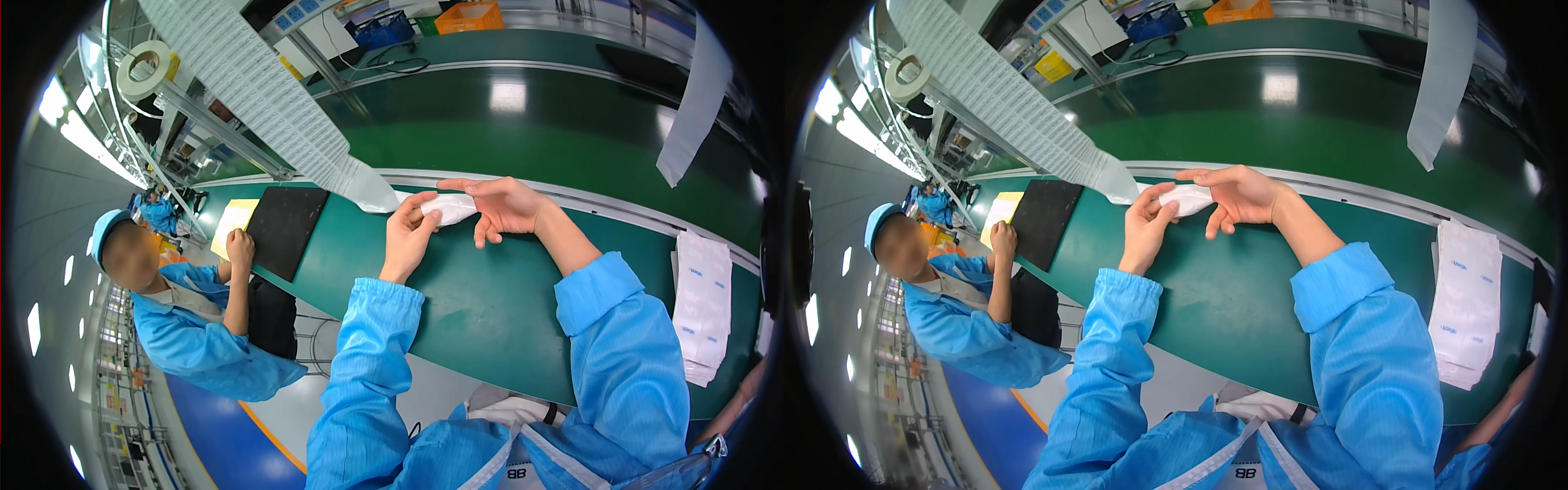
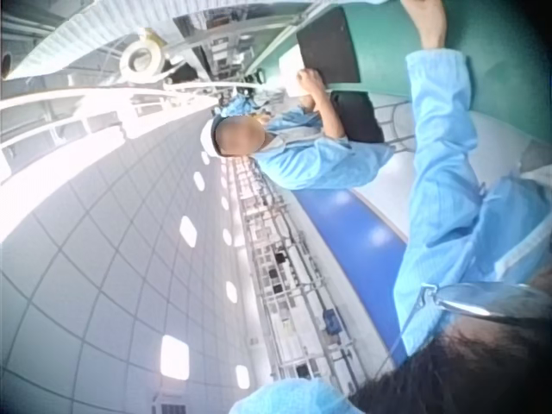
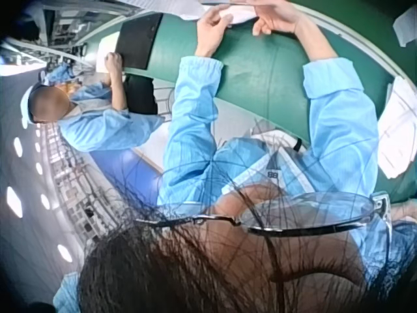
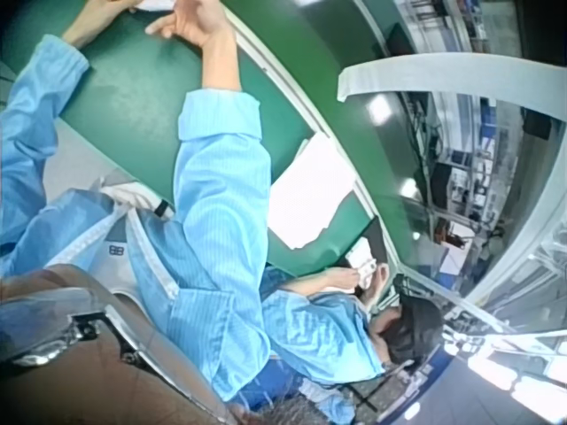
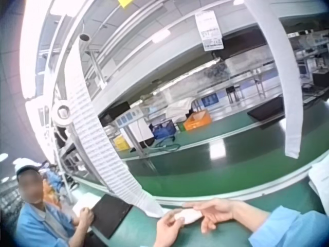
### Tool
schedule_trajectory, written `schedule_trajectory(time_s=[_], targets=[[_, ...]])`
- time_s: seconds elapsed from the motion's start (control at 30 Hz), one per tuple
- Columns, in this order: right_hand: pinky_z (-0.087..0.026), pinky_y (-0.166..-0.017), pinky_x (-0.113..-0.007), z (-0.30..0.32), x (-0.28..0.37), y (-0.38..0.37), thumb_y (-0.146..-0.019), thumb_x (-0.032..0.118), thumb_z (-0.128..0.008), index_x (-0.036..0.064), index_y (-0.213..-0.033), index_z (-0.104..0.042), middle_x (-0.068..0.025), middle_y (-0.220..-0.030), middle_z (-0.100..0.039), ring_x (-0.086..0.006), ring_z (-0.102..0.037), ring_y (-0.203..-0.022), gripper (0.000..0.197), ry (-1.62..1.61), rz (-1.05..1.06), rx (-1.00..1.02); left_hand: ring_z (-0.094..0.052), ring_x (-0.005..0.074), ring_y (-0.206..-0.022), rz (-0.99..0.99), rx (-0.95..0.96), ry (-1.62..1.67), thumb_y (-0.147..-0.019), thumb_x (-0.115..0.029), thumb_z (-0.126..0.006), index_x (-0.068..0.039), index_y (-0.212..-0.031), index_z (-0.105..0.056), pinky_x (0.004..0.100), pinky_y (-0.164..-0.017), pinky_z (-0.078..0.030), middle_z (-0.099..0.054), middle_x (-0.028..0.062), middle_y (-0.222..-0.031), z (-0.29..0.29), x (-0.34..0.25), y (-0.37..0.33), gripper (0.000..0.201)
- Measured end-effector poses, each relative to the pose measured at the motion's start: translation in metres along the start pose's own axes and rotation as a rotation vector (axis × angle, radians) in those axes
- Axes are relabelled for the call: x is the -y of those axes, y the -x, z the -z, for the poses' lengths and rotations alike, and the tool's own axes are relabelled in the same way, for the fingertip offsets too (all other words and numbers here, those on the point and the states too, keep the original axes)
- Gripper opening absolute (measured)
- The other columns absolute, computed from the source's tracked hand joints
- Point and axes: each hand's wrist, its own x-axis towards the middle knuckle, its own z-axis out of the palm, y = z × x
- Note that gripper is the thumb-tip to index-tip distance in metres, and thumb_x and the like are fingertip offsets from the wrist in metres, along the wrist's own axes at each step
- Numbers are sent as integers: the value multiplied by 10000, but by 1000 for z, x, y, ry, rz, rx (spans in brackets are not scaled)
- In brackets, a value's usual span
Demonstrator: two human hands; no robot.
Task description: The person peels labels from a long roll and applies them by hand to the backs of white electronic device enclosures on an assembly line.
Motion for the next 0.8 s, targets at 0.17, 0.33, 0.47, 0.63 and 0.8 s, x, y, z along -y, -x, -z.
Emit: schedule_trajectory(time_s=[0.17, 0.33, 0.47, 0.63, 0.8], targets=[[-584, -458, -298, 7, -5, -5, -937, 252, -541, 8, -1506, -150, -308, -1282, -507, -340, -713, -698, 732, 60, -21, -20, -625, 134, -839, -16, -81, 131, -934, -54, -613, 15, -1212, -573, 254, -733, -487, -693, 118, -987, 0, 5, 0, 290], [-590, -467, -282, 9, -10, -6, -934, 179, -541, -5, -1501, -158, -327, -1234, -565, -298, -719, -669, 708, 199, -94, -217, -646, 174, -843, 5, -303, 197, -934, -101, -636, 0, -1136, -577, 276, -707, -514, -675, 116, -961, 17, 5, -5, 233], [-578, -463, -248, 11, -8, -10, -925, 162, -586, -29, -1302, -444, -263, -1128, -647, -232, -715, -649, 446, 258, -107, -315, -646, 176, -864, 25, -266, 147, -918, -70, -645, -3, -1124, -572, 280, -714, -521, -665, 139, -1042, 14, 5, -5, 230], [-495, -421, -215, 3, -18, -19, -913, 153, -625, -5, -1032, -600, -99, -873, -657, -140, -644, -557, 199, 356, -32, -466, -655, 160, -820, 27, -219, 112, -890, -2, -641, 19, -1130, -560, 270, -722, -530, -671, 135, -1021, 5, 2, -4, 254], [-291, -400, -213, -9, -21, -25, -922, 112, -610, 6, -984, -646, 48, -646, -472, -38, -384, -475, 128, 374, 21, -577, -651, 188, -925, 32, -184, 88, -883, 1, -650, 20, -1155, -541, 292, -766, -549, -650, 147, -1088, 4, 1, -2, 294]])
